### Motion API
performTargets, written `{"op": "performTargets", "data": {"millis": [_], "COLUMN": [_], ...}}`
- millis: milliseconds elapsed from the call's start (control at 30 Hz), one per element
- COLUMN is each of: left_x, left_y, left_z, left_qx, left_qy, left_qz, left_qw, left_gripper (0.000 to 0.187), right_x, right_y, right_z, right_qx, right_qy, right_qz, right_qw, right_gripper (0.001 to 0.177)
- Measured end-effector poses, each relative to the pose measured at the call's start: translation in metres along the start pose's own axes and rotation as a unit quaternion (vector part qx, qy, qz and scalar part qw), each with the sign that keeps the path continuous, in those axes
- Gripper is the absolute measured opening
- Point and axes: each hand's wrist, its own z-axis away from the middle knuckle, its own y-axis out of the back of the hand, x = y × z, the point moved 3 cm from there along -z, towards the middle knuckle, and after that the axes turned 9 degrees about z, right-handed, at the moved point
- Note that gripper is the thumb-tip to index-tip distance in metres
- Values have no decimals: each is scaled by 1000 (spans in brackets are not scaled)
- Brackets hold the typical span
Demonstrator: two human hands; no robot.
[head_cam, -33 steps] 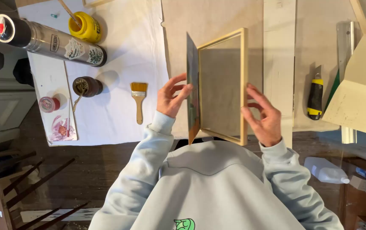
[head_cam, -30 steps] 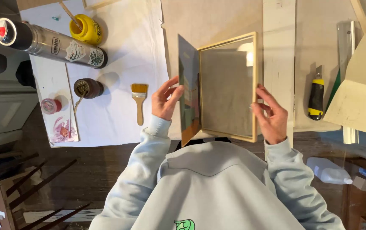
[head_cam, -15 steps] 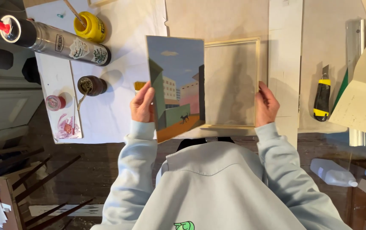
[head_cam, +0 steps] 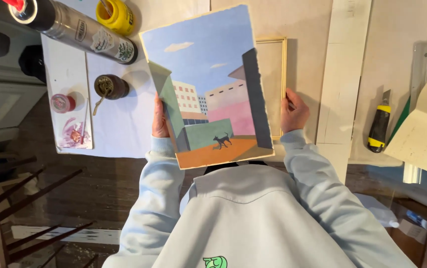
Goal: Preparing and framing a painting, including cutting backing materials with a utility knife.
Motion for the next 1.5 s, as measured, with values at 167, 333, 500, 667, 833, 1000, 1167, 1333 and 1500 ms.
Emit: {"op": "performTargets", "data": {"millis": [167,333,500,667,833,1000,1167,1333,1500], "left_x": [-23,-29,-27,-33,-28,-28,-36,-42,-54], "left_y": [34,24,12,8,-19,-48,-57,-111,-123], "left_z": [-22,-27,-29,-36,-24,-7,3,33,45], "left_qx": [-30,-62,-88,-110,-108,-89,-45,-173,-161], "left_qy": [6,22,13,14,14,8,44,78,141], "left_qz": [-17,-55,-71,-70,-78,-66,-59,-11,86], "left_qw": [999,996,994,991,991,994,996,982,973], "left_gripper": [49,50,53,55,54,55,52,52,41], "right_x": [-19,-24,-129,-171,-154,-166,-156,-146,-132], "right_y": [4,18,59,86,92,98,121,147,169], "right_z": [-2,-6,10,28,32,39,35,34,30], "right_qx": [7,-13,-195,-233,-212,-175,-187,-195,-142], "right_qy": [13,22,-47,-46,-29,-45,-24,-6,-23], "right_qz": [47,60,-159,-265,-259,-254,-280,-291,-286], "right_qw": [999,998,967,934,942,950,941,937,947], "right_gripper": [32,31,28,36,30,27,27,29,26]}}
